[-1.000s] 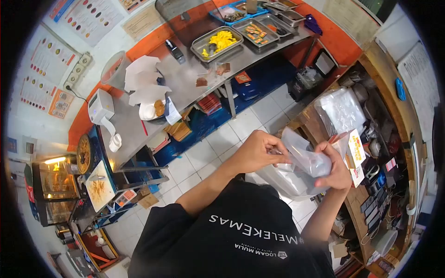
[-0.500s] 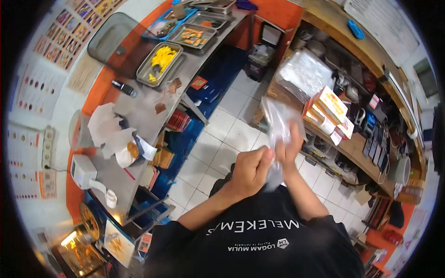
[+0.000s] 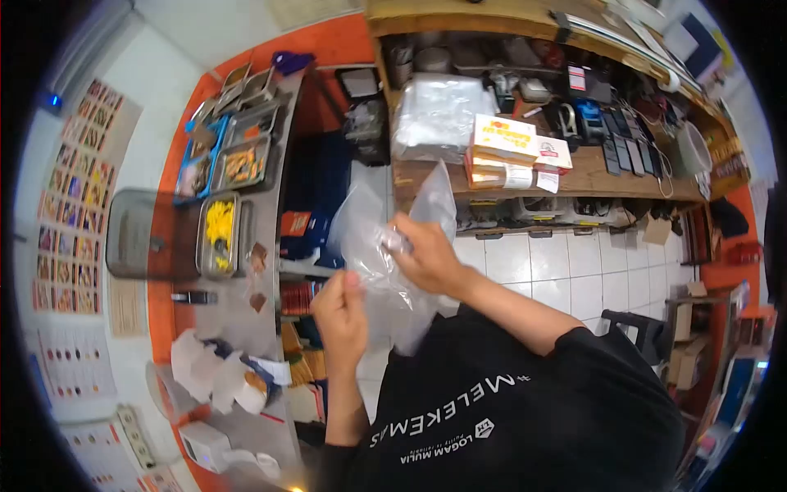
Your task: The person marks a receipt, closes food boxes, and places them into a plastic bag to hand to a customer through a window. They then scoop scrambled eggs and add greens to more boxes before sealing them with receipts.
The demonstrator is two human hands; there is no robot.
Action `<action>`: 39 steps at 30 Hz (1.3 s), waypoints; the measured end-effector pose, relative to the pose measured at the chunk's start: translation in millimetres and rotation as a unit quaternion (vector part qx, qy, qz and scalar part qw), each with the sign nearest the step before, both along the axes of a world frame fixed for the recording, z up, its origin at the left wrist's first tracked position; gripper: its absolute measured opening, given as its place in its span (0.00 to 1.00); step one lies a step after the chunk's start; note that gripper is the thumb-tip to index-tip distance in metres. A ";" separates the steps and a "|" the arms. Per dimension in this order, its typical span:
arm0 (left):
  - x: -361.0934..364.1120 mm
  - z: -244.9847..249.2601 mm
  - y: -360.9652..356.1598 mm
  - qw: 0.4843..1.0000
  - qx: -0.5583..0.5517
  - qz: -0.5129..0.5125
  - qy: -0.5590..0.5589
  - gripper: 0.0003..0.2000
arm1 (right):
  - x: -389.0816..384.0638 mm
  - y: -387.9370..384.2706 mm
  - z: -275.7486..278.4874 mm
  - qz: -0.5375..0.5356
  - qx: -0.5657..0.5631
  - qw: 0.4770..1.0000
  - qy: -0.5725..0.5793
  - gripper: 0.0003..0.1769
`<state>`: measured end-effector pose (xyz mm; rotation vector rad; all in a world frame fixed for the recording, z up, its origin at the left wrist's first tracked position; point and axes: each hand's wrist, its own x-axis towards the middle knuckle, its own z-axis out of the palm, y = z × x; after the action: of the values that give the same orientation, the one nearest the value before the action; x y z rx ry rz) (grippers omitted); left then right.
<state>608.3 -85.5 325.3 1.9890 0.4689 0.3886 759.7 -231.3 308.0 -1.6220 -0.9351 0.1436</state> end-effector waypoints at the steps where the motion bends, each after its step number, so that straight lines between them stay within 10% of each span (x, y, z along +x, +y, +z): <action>1: 1.4 9.8 6.0 0.997 0.056 -0.007 0.057 0.10 | 18.9 -4.4 8.0 -0.007 -0.025 0.999 0.044 0.10; 4: 14.5 32.7 7.5 0.964 -0.263 -0.034 -0.005 0.11 | 45.2 -10.5 10.8 0.045 0.018 0.996 -0.071 0.10; 11: 36.6 -17.7 47.5 0.954 -0.256 -0.139 0.075 0.20 | 77.6 -15.2 4.3 0.130 0.026 0.991 -0.010 0.15; 14: 64.5 -23.3 13.3 0.945 -0.317 -0.054 0.054 0.21 | 75.8 -20.4 7.0 -0.204 0.018 0.941 -0.269 0.19; 18: 102.8 -60.8 -31.9 0.963 -0.271 0.007 0.011 0.22 | 64.0 -55.8 1.2 -0.042 -0.053 0.998 0.006 0.20; 23: 137.9 -48.1 -82.3 0.979 -0.189 -0.020 0.068 0.19 | 106.0 -57.6 -44.9 0.188 -0.011 0.943 0.273 0.19; 27: 124.6 -61.9 -52.4 0.906 -0.420 0.057 0.010 0.16 | 143.1 -80.8 -41.1 0.253 -0.025 0.921 0.295 0.11; 31: 97.6 -94.4 -4.4 0.974 0.062 0.099 0.194 0.09 | 186.6 -122.0 -35.5 0.158 -0.108 0.979 0.068 0.09; 39: 54.7 -82.5 46.9 0.947 0.222 0.228 0.039 0.11 | 293.6 -187.9 13.1 0.042 -0.118 0.992 0.032 0.12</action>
<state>663.1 -38.6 242.7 2.3275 0.9680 0.7594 1053.3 -419.2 321.1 -1.7845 -0.9652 0.3741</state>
